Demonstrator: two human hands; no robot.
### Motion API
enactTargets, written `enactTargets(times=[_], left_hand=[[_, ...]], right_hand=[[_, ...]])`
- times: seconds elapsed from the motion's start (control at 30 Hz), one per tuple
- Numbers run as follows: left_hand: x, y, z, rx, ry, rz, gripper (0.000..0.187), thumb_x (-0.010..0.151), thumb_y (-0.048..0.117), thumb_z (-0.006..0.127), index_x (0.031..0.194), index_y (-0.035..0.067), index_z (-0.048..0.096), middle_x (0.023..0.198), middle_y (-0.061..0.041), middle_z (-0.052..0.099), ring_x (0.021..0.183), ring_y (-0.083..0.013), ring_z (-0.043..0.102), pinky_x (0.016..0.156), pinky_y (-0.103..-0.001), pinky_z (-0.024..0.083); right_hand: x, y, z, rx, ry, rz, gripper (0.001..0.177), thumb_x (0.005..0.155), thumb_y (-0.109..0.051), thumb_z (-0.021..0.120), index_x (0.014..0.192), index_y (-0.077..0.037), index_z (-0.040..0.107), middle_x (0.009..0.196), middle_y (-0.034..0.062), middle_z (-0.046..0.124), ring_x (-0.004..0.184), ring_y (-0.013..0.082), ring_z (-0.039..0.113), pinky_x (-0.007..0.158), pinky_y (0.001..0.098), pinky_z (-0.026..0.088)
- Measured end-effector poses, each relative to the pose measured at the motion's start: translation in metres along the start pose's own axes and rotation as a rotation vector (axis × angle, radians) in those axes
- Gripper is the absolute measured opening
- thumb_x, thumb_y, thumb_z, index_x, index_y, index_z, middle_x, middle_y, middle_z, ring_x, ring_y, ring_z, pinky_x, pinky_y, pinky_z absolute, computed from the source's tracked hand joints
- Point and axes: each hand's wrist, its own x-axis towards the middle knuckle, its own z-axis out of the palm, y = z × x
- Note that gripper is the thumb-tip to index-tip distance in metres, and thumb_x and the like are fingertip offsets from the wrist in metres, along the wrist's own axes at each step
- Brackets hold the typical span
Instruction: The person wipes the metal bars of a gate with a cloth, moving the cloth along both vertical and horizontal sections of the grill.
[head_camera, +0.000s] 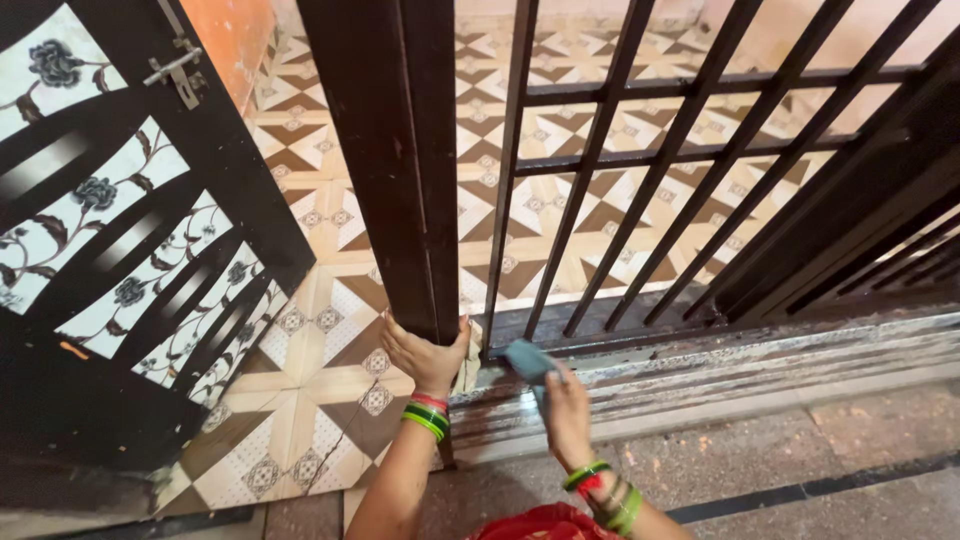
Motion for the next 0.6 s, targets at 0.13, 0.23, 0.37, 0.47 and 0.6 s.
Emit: enactTargets(times=[0.13, 0.23, 0.37, 0.47, 0.6], left_hand=[[0.008, 0.004, -0.007, -0.078, -0.045, -0.022, 0.124, 0.069, 0.056, 0.088, 0.149, -0.013, 0.024, 0.137, -0.035, 0.047, 0.127, -0.0509, 0.047, 0.112, -0.062, 0.036], [0.009, 0.007, -0.009, -0.089, -0.022, 0.008, 0.123, 0.071, 0.056, 0.087, 0.150, -0.014, 0.024, 0.138, -0.035, 0.046, 0.127, -0.0510, 0.047, 0.113, -0.062, 0.036], [0.005, 0.002, -0.004, -0.087, -0.049, -0.028, 0.123, 0.071, 0.059, 0.086, 0.150, -0.013, 0.024, 0.138, -0.035, 0.046, 0.129, -0.0515, 0.046, 0.113, -0.061, 0.036], [-0.002, -0.003, 0.002, -0.056, -0.057, -0.042, 0.127, 0.071, 0.062, 0.085, 0.151, -0.014, 0.022, 0.143, -0.037, 0.042, 0.134, -0.0528, 0.043, 0.113, -0.061, 0.034], [-0.009, -0.008, 0.009, 0.000, -0.066, -0.081, 0.130, 0.070, 0.063, 0.086, 0.153, -0.012, 0.021, 0.147, -0.036, 0.040, 0.137, -0.0522, 0.040, 0.115, -0.062, 0.031]], right_hand=[[-0.027, -0.054, -0.009, 0.650, 0.046, -0.239, 0.036, 0.108, -0.023, 0.049, 0.135, 0.001, 0.052, 0.123, 0.0148, 0.067, 0.110, 0.0282, 0.066, 0.097, 0.0456, 0.054], [-0.041, -0.115, 0.006, 0.689, 0.017, -0.557, 0.042, 0.110, -0.027, 0.041, 0.143, -0.002, 0.048, 0.135, 0.0135, 0.061, 0.123, 0.0258, 0.062, 0.107, 0.0427, 0.051], [-0.019, -0.189, 0.039, 0.555, -0.022, -0.801, 0.046, 0.113, -0.030, 0.034, 0.146, -0.001, 0.047, 0.142, 0.0176, 0.056, 0.126, 0.0273, 0.062, 0.106, 0.0416, 0.055], [0.002, -0.218, 0.064, 0.340, -0.109, -0.791, 0.050, 0.106, -0.023, 0.043, 0.153, -0.007, 0.037, 0.142, 0.0101, 0.055, 0.120, 0.0186, 0.060, 0.097, 0.0322, 0.055], [0.021, -0.201, 0.078, 0.274, -0.110, -0.822, 0.034, 0.111, -0.017, 0.051, 0.142, -0.002, 0.051, 0.116, 0.0061, 0.061, 0.099, 0.0122, 0.056, 0.086, 0.0287, 0.050]])
